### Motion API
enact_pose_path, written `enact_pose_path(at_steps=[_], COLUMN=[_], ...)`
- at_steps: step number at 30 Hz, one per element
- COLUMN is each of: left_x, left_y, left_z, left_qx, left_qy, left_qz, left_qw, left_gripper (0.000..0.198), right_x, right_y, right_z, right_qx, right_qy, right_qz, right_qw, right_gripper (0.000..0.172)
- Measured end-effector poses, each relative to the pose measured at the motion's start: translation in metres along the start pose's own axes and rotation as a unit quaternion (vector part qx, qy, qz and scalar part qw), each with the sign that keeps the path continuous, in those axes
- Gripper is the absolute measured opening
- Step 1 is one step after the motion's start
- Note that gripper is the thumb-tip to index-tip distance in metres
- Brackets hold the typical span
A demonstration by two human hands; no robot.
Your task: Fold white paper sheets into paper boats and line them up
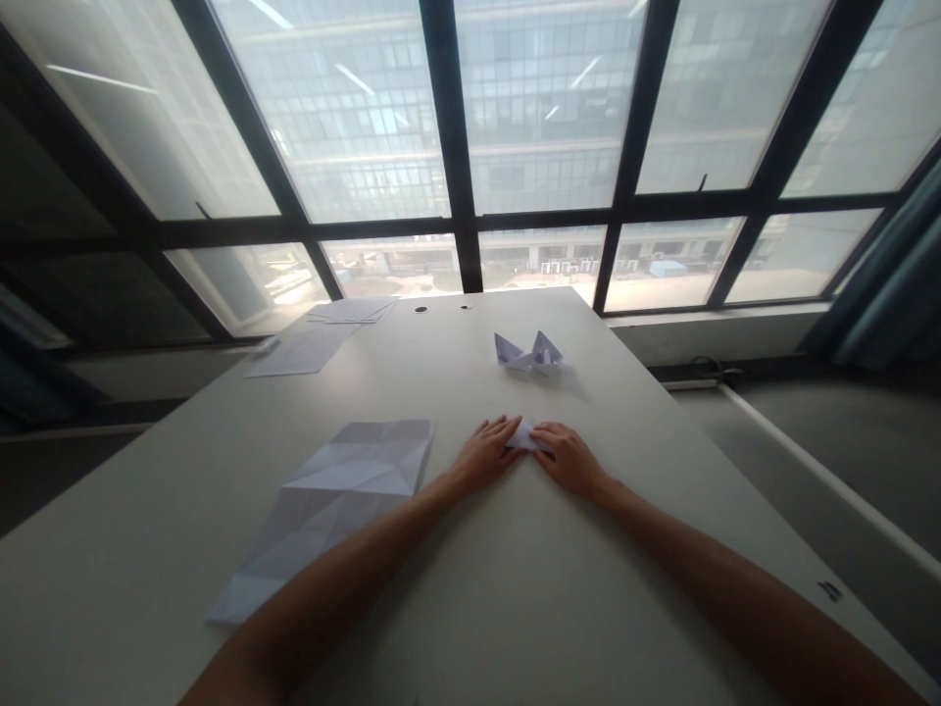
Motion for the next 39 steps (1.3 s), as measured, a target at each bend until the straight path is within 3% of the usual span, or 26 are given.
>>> enact_pose_path(at_steps=[4, 8, 14, 23, 27, 30, 34, 39], left_x=[0.002, 0.011, 0.017, 0.012, 0.016, 0.017, 0.016, 0.015], left_y=[-0.002, 0.003, 0.006, 0.004, 0.004, 0.002, 0.001, 0.004], left_z=[0.002, 0.002, 0.003, 0.003, 0.003, 0.003, 0.006, 0.006], left_qx=[-0.009, -0.051, -0.066, 0.016, 0.032, 0.034, 0.007, -0.002], left_qy=[0.035, 0.072, 0.084, 0.12, 0.123, 0.129, 0.123, 0.102], left_qz=[0.006, -0.004, -0.016, -0.081, -0.144, -0.179, -0.218, -0.148], left_qw=[0.999, 0.996, 0.994, 0.989, 0.981, 0.975, 0.968, 0.984], left_gripper=[0.057, 0.042, 0.031, 0.045, 0.056, 0.052, 0.045, 0.052], right_x=[-0.001, 0.0, 0.0, 0.002, 0.005, 0.007, 0.006, -0.002], right_y=[0.001, 0.001, 0.001, 0.011, 0.005, -0.001, -0.005, 0.001], right_z=[0.001, 0.001, 0.001, 0.003, 0.002, 0.003, 0.003, 0.002], right_qx=[-0.007, -0.008, -0.01, -0.079, -0.031, 0.014, 0.049, 0.033], right_qy=[-0.002, 0.003, 0.021, 0.072, 0.078, 0.064, 0.033, -0.017], right_qz=[0.007, 0.018, 0.069, 0.212, 0.167, 0.13, 0.087, 0.033], right_qw=[1.0, 1.0, 0.997, 0.971, 0.982, 0.989, 0.994, 0.999], right_gripper=[0.032, 0.032, 0.035, 0.055, 0.04, 0.035, 0.039, 0.05])
Point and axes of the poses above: each hand's wrist, its own z-axis towards the middle knuckle, its own x-axis out of the back of the hand, y = z × x, the point moved 2 cm from there along z, towards the middle knuckle, and after that the axes turned 7 degrees about -x, right-handed, at the moved point
